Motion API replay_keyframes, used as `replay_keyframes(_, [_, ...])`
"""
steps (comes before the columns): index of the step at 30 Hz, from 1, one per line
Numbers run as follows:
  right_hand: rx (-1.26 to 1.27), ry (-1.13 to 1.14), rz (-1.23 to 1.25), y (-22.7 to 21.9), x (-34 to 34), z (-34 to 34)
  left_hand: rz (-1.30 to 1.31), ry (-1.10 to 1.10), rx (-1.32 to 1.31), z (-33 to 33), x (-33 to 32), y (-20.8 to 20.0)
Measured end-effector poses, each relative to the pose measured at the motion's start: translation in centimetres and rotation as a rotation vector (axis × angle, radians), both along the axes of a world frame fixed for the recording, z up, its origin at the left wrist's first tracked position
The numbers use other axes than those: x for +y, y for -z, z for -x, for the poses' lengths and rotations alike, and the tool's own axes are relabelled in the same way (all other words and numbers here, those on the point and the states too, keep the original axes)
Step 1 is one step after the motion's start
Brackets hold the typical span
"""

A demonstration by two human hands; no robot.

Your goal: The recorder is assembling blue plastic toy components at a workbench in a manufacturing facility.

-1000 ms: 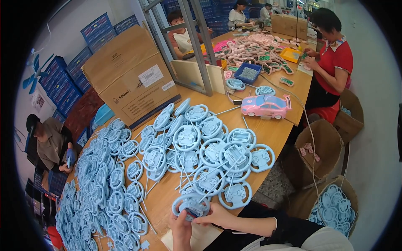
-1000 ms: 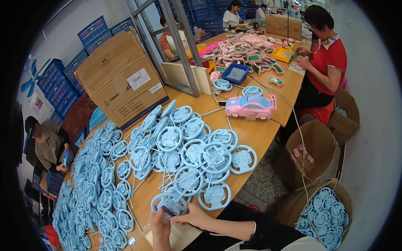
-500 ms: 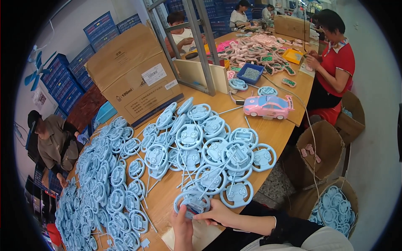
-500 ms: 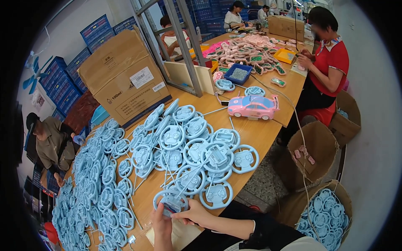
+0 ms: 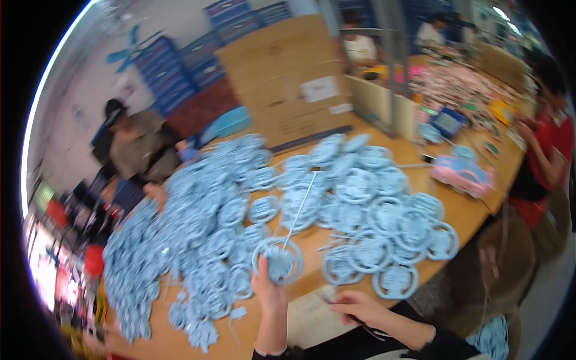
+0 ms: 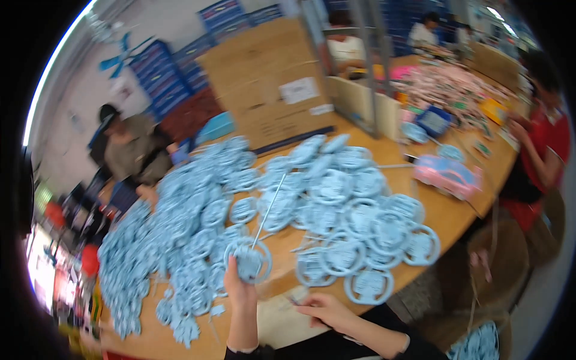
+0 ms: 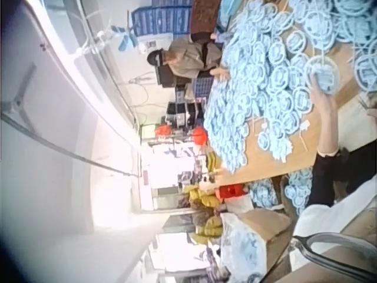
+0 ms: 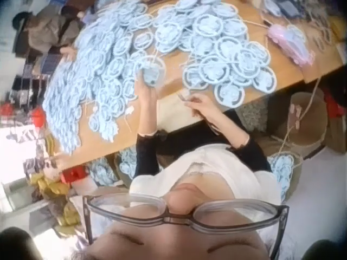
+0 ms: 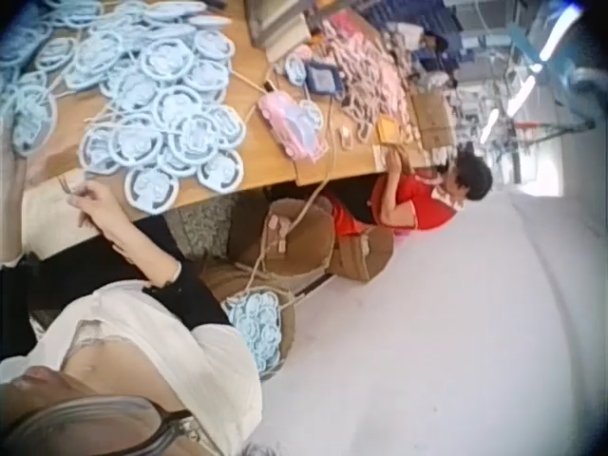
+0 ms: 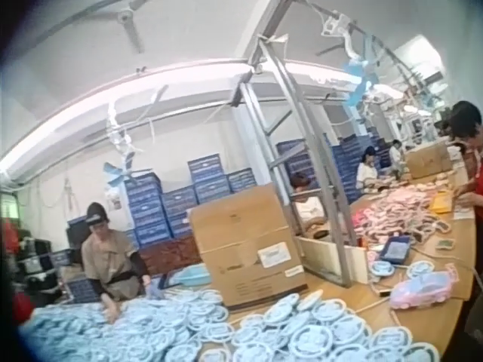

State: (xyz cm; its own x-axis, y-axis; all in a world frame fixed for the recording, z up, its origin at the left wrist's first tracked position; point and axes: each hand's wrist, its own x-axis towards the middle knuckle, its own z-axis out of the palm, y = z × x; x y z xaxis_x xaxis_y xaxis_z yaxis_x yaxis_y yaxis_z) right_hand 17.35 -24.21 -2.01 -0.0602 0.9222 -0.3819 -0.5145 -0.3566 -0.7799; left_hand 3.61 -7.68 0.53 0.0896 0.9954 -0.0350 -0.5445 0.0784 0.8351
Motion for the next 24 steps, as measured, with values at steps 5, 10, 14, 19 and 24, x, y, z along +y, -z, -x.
replay_keyframes(5, [0.005,-0.005,-0.003,-1.0,-1.7,-0.2,-0.125,-0.116,-0.156,3.4,17.1,-4.0])
replay_keyframes(10, [0.037,0.122,-0.015,-1.4,-2.2,-1.2,0.021,-0.400,-0.044,2.4,22.5,-6.9])
replay_keyframes(14, [0.073,0.115,-0.091,-0.8,-2.1,-2.6,-0.602,-0.173,1.131,-1.1,21.3,1.4])
replay_keyframes(19, [0.010,0.179,-0.078,-1.3,-3.0,-4.6,-0.927,0.004,1.359,-10.4,13.1,2.1])
replay_keyframes(24, [-0.005,0.181,-0.089,-1.2,-4.0,-4.5,-0.932,0.055,1.707,-14.0,12.1,1.7])
